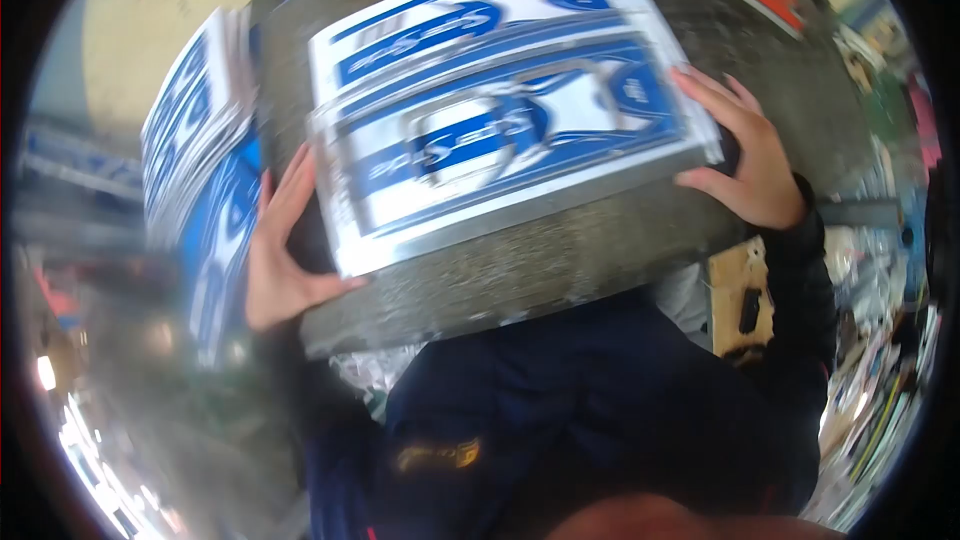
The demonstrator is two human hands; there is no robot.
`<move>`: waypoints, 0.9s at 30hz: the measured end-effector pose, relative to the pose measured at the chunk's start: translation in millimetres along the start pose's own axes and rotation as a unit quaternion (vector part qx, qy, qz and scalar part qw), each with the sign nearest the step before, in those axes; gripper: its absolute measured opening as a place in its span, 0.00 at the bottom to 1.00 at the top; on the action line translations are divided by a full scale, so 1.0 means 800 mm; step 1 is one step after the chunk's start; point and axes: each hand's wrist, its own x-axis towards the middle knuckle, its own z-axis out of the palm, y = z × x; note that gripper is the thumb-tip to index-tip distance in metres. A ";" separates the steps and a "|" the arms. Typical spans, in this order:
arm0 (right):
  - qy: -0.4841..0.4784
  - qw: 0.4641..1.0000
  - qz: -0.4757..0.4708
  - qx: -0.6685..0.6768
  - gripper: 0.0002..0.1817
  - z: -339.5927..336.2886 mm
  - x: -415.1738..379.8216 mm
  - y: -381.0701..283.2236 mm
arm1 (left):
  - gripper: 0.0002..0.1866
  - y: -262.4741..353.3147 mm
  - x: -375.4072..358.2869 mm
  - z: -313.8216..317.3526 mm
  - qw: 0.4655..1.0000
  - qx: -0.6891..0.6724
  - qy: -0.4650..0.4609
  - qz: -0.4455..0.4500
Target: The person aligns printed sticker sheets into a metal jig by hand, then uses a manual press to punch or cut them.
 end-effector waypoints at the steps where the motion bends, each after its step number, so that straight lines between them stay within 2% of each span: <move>1: -0.002 1.000 -0.005 -0.001 0.46 -0.001 0.001 0.000 | 0.65 0.002 0.000 0.001 1.000 -0.003 0.011 -0.008; 6: -0.007 0.999 -0.034 -0.004 0.45 0.004 0.004 0.004 | 0.62 -0.003 -0.004 0.003 0.999 -0.027 0.035 0.008; 18: 0.008 1.000 -0.025 -0.007 0.46 0.005 0.003 0.005 | 0.64 -0.009 -0.006 0.009 0.998 -0.034 0.052 0.021; 21: 0.002 1.000 -0.016 0.004 0.43 0.001 0.001 0.002 | 0.64 -0.009 -0.008 0.008 0.999 -0.019 0.041 0.021; 23: -0.043 0.976 -0.010 0.212 0.41 -0.009 0.005 0.002 | 0.63 -0.006 -0.010 0.005 0.999 -0.022 0.037 0.028; 25: 0.156 0.978 -0.015 0.138 0.42 -0.012 0.007 0.022 | 0.63 -0.007 -0.009 0.001 0.998 -0.023 0.041 0.038; 26: 0.314 0.947 0.017 0.064 0.43 -0.012 0.020 0.047 | 0.61 -0.011 -0.011 0.001 0.996 -0.074 0.046 0.020; 27: 0.406 0.900 0.105 0.119 0.42 -0.031 0.034 0.061 | 0.60 -0.013 -0.013 0.002 0.991 -0.127 0.047 0.001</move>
